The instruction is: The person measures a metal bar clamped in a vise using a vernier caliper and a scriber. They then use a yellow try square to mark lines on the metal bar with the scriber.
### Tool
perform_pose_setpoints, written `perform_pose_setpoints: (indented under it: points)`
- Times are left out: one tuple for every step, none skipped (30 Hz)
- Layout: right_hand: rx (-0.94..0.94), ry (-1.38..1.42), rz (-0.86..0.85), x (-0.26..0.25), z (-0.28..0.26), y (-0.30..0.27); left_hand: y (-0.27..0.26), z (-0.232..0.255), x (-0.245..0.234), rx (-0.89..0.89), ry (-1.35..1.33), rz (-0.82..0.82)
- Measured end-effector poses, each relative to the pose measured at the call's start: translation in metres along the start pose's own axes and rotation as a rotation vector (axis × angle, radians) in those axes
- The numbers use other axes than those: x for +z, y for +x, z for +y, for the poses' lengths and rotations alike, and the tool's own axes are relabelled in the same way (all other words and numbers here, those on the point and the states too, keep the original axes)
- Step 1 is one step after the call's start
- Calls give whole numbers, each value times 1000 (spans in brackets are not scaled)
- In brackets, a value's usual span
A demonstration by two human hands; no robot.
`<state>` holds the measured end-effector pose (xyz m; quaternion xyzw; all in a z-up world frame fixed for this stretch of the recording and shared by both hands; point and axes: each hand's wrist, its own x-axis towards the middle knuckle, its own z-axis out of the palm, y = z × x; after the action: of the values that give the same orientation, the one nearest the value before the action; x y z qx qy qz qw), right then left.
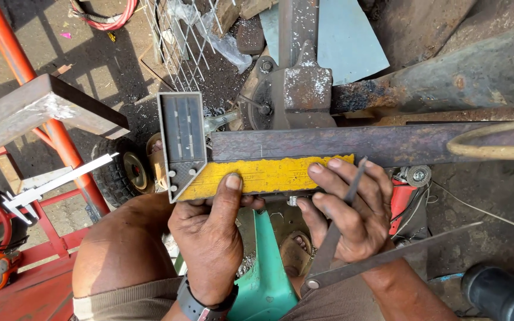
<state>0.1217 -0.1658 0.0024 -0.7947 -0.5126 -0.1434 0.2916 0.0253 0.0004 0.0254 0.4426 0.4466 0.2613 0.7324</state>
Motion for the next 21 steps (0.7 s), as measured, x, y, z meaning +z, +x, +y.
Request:
perform_pose_setpoints:
  points:
    - [-3, 5, -3, 0, 0, 2, 0, 0, -1, 0, -1, 7]
    - [-4, -17, -8, 0, 0, 3, -1, 0, -1, -4, 1, 6]
    - [-5, -41, -13, 1, 0, 4, -1, 0, -2, -9, 2, 5]
    - [-7, -37, -15, 2, 0, 4, 0, 2, -1, -9, 1, 10]
    - [4, -41, -8, 3, 0, 3, -1, 3, -1, -33, 16, 15]
    - [15, -45, 0, 4, 0, 2, -1, 5, 0, -57, 30, 20]
    - [11, -45, 0, 4, 0, 4, 0, 6, 0, -55, 27, 22]
    - [13, -47, 5, 5, 0, 6, 1, 7, 0, -60, 49, 8]
    - [21, -46, 6, 5, -1, 6, 0, 7, -1, -68, 76, -4]
    - [21, -43, 3, 4, -2, 6, -2, 6, -4, -71, 77, 0]
    - [19, -42, 4, 4, -2, 7, -2, 5, -6, -54, 75, -38]
    - [16, -41, 5, 4, -1, 8, -2, 4, -8, -37, 72, -76]
    - [18, -37, 2, 4, -2, 9, -12, -1, -17, -40, 75, -73]
    - [17, -34, 5, 4, -3, 10, -21, -5, -26, 98, 274, -122]
    - [16, -37, 11, 4, -2, 11, -28, -11, -34, 241, 471, -174]
    - [17, -39, 12, 4, -2, 11, -29, -8, -33, 242, 471, -176]
    - [27, -34, 7, 4, -3, 11, -31, -4, -33, 557, 537, -325]
    - [37, -29, 2, 3, -4, 11, -34, 0, -33, 870, 596, -482]
    - [36, -28, 2, 3, -4, 12, -32, 3, -34, 870, 598, -480]
    - [28, -26, 2, 3, -5, 13, -31, 6, -35, 877, 637, -550]
    - [19, -27, 3, 2, -5, 14, -30, 10, -35, 884, 677, -620]
